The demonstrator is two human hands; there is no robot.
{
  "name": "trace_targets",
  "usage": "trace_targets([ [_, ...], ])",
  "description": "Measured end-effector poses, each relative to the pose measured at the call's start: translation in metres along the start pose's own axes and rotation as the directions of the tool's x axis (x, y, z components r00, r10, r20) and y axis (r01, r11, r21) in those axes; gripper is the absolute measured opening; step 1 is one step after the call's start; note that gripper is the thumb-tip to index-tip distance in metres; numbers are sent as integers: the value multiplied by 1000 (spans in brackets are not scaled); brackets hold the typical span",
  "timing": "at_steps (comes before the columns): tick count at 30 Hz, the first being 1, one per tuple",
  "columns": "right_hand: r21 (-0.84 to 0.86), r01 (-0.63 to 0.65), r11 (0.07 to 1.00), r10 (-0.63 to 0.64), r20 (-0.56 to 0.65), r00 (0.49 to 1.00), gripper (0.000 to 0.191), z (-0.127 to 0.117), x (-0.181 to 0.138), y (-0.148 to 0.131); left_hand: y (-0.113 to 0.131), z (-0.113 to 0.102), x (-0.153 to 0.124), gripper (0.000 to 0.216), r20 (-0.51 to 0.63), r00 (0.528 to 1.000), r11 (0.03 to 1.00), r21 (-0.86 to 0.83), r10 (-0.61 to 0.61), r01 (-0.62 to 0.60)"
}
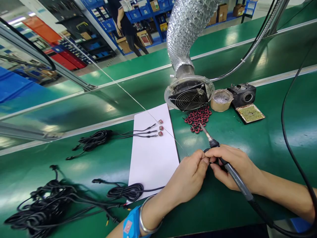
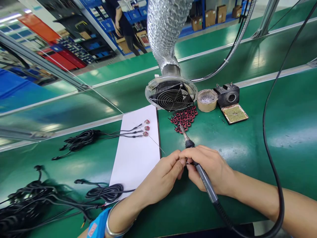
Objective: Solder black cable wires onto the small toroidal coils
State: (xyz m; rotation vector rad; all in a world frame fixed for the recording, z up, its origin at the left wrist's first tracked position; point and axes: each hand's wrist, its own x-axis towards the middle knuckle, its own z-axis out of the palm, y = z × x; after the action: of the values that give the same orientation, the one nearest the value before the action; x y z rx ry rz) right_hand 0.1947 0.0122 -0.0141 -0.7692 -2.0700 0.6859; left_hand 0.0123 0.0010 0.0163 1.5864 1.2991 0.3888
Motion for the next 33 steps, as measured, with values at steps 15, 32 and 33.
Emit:
trace_targets([
  [15, -113, 79, 990, -92, -115, 989, 23, -13, 0, 5, -11, 4, 15, 19, -22, 978, 921, -341, -208, 189],
  [32, 77, -243, 967, 251, -132, 959, 22, -44, -26, -16, -20, 24, 10, 28, -208, 957, 952, -272, -200, 140],
  [33, 79, -240, 968, 249, -127, 960, 22, -45, -25, -16, -20, 24, 10, 28, -206, 958, 952, -273, -201, 141],
])
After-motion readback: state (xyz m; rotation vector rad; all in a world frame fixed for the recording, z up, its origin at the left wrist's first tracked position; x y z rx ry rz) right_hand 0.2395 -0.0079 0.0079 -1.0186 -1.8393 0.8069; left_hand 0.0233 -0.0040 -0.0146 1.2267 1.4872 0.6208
